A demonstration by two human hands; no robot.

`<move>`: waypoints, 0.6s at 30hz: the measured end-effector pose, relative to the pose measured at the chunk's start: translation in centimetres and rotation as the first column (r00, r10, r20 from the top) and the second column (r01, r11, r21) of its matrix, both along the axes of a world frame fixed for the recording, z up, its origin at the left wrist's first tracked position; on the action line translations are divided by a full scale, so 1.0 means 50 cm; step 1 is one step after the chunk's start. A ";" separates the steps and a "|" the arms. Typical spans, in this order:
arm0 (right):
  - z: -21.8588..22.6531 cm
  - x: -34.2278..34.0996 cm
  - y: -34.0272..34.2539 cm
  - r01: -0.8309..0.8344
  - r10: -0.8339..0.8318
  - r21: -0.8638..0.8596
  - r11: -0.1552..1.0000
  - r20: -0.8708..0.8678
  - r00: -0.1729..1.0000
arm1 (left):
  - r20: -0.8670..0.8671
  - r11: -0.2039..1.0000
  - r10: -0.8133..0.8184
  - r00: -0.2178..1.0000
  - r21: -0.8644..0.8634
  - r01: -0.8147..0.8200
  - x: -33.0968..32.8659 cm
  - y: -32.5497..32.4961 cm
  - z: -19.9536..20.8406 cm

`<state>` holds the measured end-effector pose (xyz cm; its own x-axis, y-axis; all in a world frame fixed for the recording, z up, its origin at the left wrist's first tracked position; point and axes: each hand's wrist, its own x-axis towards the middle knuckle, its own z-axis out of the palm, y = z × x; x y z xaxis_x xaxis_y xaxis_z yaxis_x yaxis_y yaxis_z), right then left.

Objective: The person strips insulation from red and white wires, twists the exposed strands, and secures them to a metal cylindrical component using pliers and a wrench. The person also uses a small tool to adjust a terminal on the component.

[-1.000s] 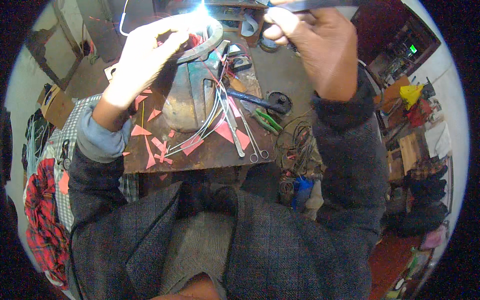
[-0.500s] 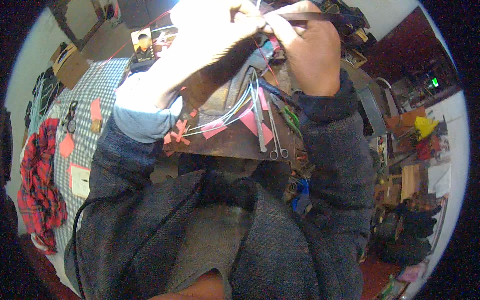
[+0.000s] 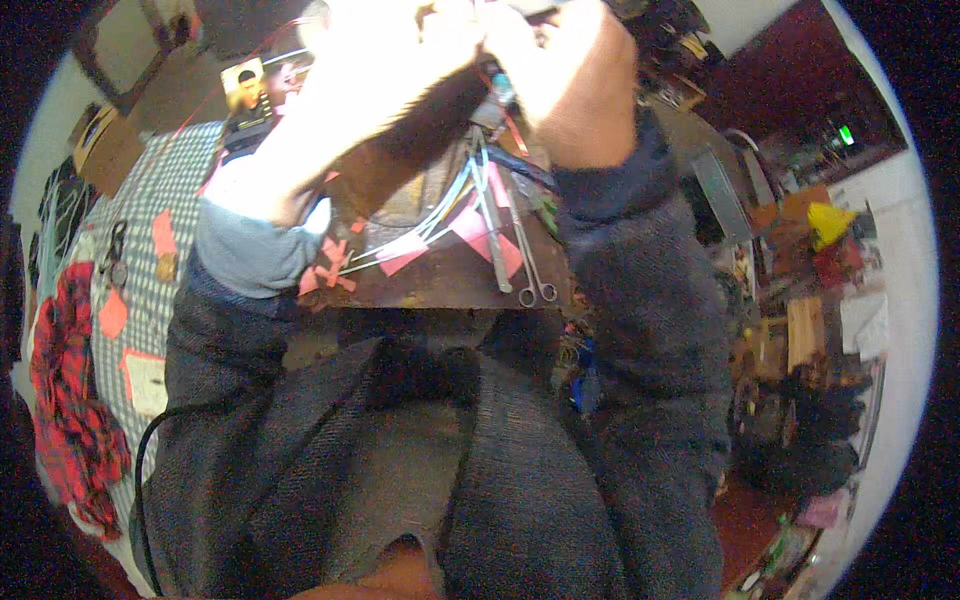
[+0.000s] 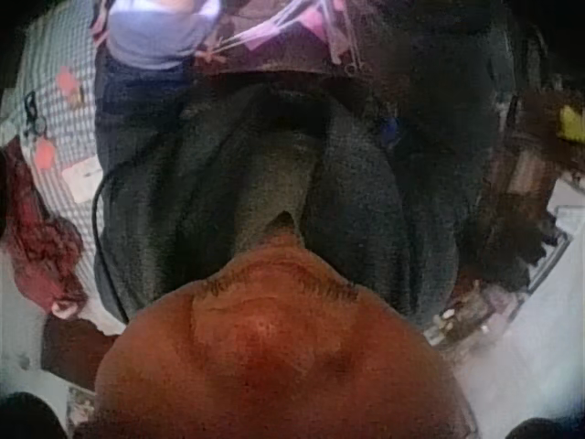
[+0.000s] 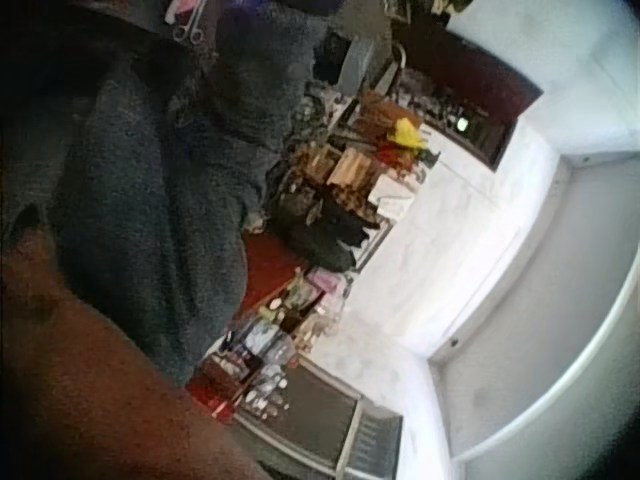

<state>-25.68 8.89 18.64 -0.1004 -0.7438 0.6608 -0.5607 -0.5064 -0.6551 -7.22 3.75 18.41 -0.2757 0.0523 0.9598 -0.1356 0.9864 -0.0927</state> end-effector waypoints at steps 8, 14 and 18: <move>0.099 -0.087 0.020 0.260 -0.221 -0.085 0.962 0.319 0.921 | 0.024 0.757 -0.289 0.957 0.617 0.213 0.006 -0.018 0.001; 0.021 -0.045 0.023 -0.122 0.127 -0.037 0.992 0.168 0.978 | 0.096 0.942 -0.212 0.973 0.285 0.177 -0.007 -0.054 0.008; -0.001 -0.006 0.013 -0.090 0.089 -0.087 0.992 -0.019 0.996 | -0.021 0.761 -0.378 0.926 0.562 0.324 -0.005 -0.045 -0.007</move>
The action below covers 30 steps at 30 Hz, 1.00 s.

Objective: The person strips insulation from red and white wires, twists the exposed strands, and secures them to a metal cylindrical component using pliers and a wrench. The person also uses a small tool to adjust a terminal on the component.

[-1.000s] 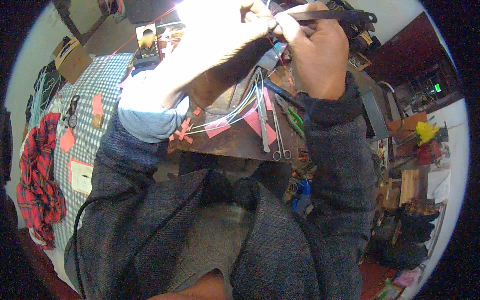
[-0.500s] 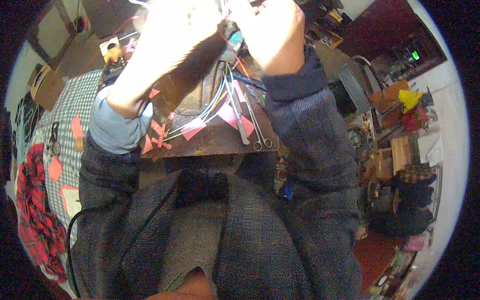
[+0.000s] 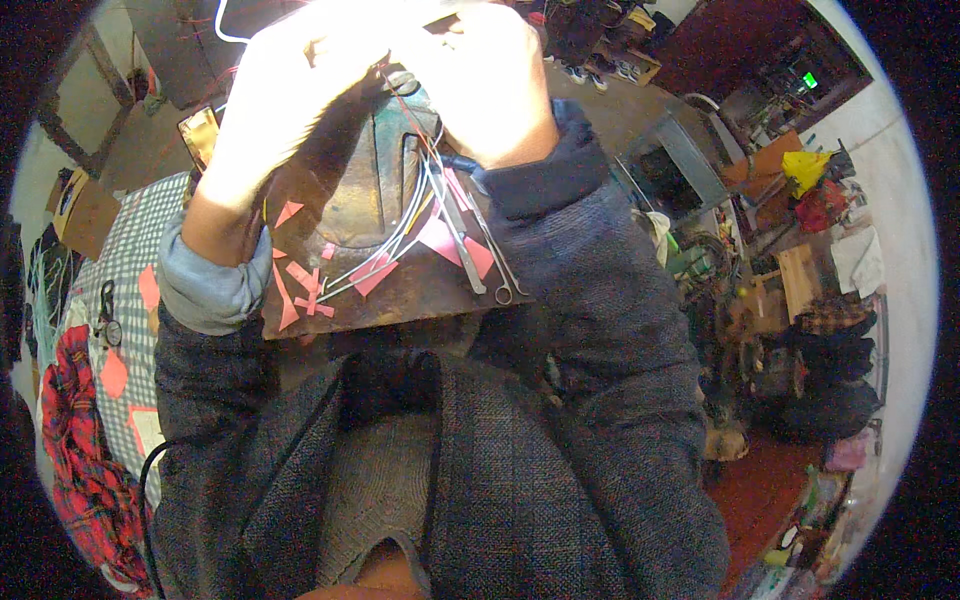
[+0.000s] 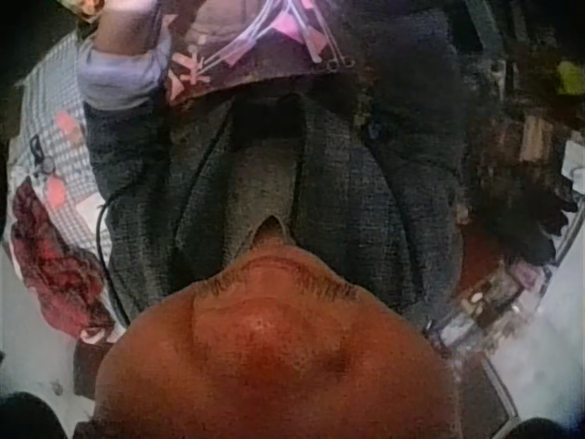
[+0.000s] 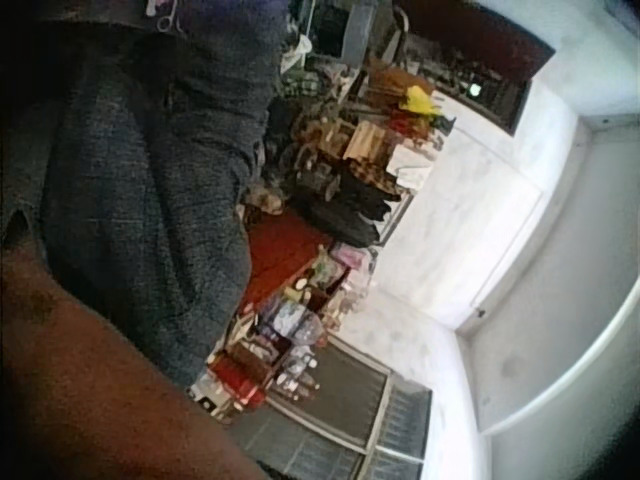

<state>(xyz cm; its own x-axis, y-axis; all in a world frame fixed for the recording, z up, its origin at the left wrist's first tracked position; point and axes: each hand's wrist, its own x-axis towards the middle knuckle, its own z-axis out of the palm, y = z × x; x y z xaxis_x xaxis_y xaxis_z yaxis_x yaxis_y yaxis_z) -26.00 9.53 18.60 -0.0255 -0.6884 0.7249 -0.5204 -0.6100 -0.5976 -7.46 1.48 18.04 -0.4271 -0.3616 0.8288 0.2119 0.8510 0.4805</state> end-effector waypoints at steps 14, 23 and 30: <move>0.010 -0.048 0.001 -0.083 0.095 -0.049 0.995 0.328 0.940 | 0.062 0.995 0.039 0.997 0.087 -0.045 -0.013 0.015 0.006; -0.055 0.017 -0.022 0.005 0.006 -0.030 1.000 0.338 0.941 | 0.006 0.978 0.207 0.978 -0.006 -0.207 0.016 0.037 -0.012; -0.043 -0.008 -0.031 -0.104 0.006 0.157 0.982 0.528 0.849 | 0.001 0.984 0.141 0.990 0.110 -0.141 0.018 0.022 -0.022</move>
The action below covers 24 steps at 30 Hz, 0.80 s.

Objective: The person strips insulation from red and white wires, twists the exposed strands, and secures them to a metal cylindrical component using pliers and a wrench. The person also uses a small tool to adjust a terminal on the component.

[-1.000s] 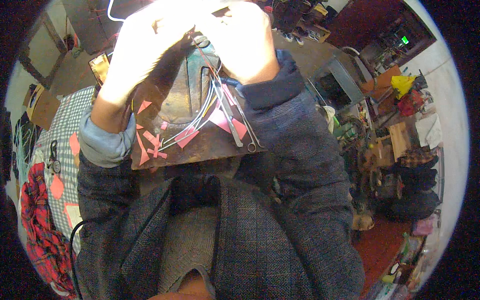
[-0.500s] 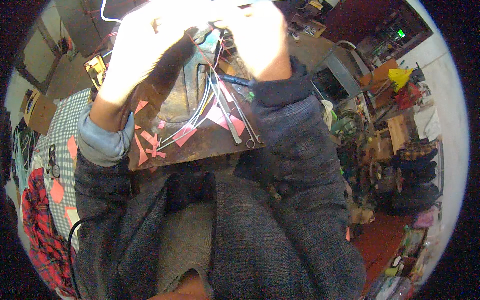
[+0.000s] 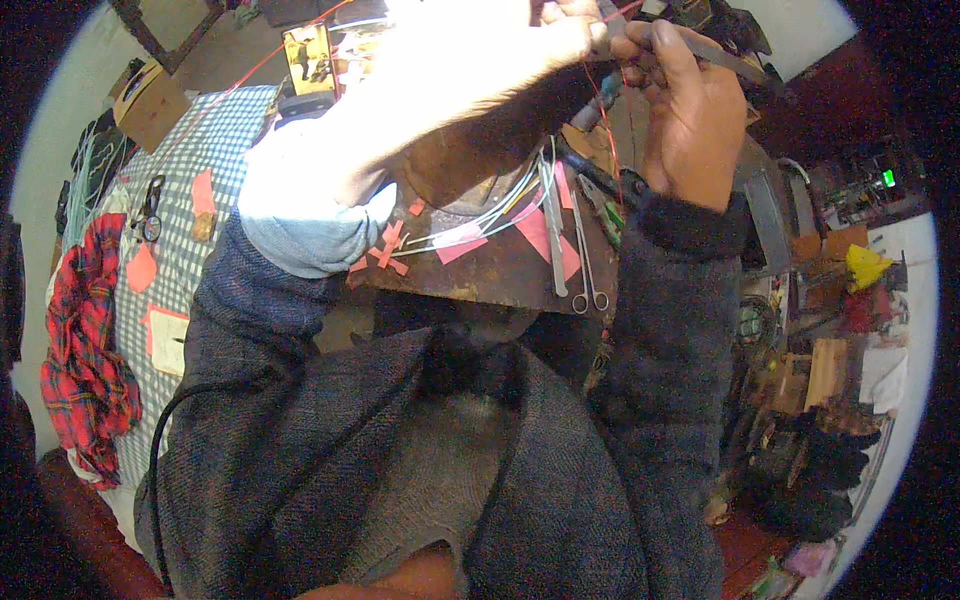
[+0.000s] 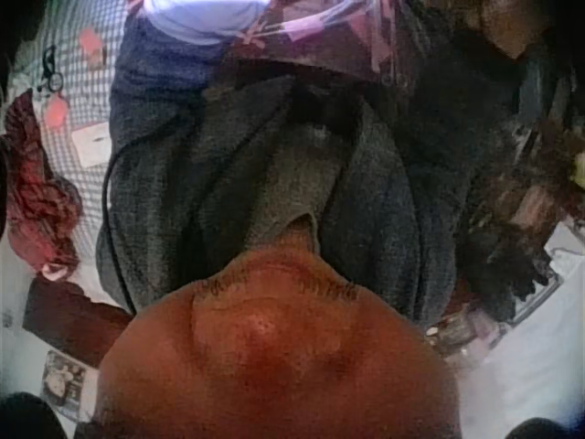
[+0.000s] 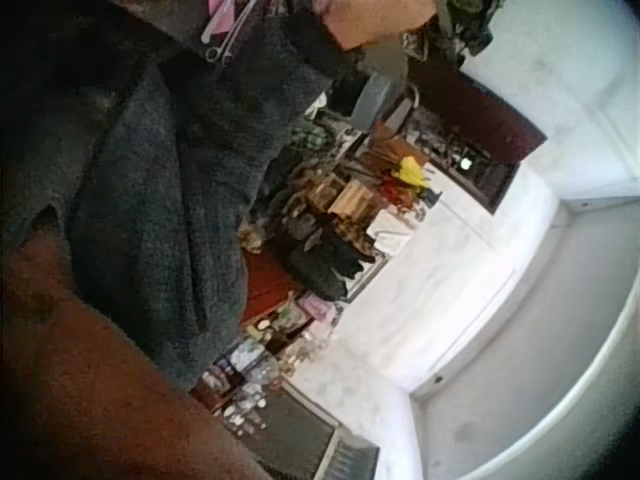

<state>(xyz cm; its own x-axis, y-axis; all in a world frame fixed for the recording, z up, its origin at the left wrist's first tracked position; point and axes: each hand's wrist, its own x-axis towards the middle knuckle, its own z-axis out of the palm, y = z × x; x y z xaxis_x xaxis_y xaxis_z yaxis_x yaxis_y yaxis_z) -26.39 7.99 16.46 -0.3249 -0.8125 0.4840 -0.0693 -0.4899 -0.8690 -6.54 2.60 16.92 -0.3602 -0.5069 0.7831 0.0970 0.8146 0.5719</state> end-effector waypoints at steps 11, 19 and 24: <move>-0.013 0.009 -0.007 -0.087 0.071 -0.140 0.986 -0.118 0.990 | -0.023 0.974 0.225 0.974 -0.017 -0.226 -0.026 0.001 -0.022; 0.015 -0.003 0.003 -0.097 0.095 -0.002 0.995 -0.162 0.982 | -0.047 0.975 0.209 0.977 -0.067 -0.211 -0.025 -0.004 -0.021; 0.016 0.007 0.023 0.127 -0.153 -0.086 0.988 -0.459 0.875 | -0.082 0.989 0.065 0.995 -0.130 -0.076 -0.028 -0.018 -0.017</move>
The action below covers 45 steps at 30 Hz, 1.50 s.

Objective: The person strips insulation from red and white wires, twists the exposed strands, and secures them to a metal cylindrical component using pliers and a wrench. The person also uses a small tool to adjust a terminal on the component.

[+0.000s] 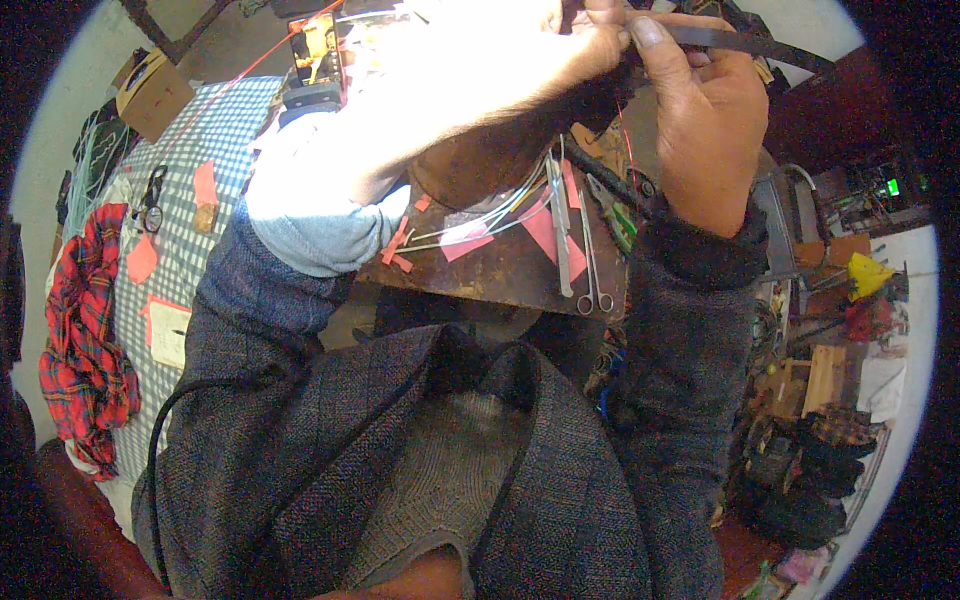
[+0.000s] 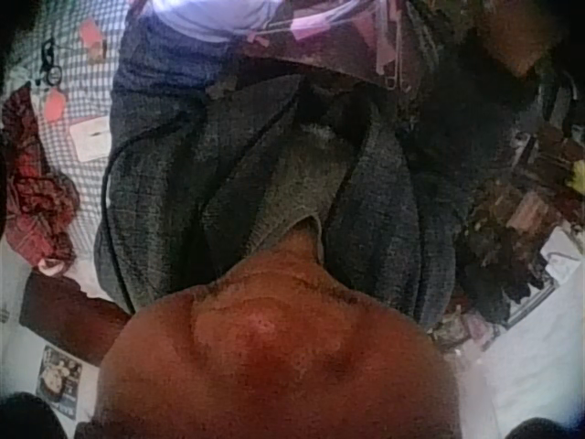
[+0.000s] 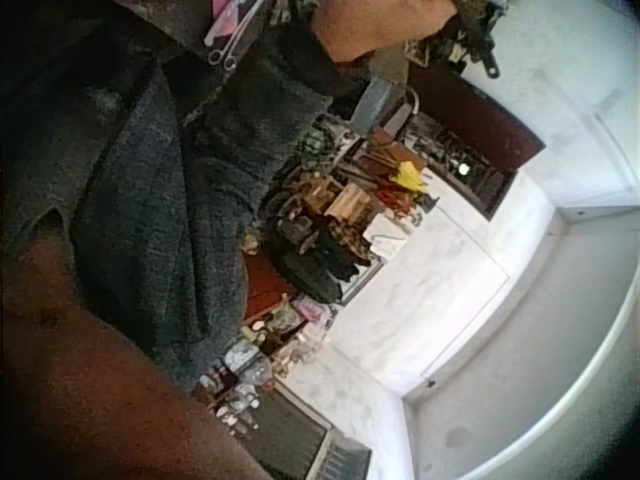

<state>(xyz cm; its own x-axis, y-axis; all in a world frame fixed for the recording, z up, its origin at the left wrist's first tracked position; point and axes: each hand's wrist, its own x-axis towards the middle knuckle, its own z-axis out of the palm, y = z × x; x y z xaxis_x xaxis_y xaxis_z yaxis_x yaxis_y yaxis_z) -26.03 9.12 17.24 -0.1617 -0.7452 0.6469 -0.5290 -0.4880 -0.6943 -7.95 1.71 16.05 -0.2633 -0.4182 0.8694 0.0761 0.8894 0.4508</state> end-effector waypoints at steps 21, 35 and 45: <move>0.054 -0.001 0.002 0.080 -0.082 -0.018 0.997 -0.246 0.966 | 0.104 0.958 0.283 0.953 -0.066 -0.277 -0.017 0.021 -0.002; 0.049 -0.075 0.040 0.099 -0.108 0.078 0.992 0.131 0.985 | 0.108 0.968 0.246 0.963 -0.071 -0.240 -0.011 0.021 0.001; 0.053 -0.008 0.054 0.044 -0.060 0.123 0.991 0.125 0.990 | 0.055 0.870 0.443 0.895 -0.267 -0.414 -0.031 0.017 -0.028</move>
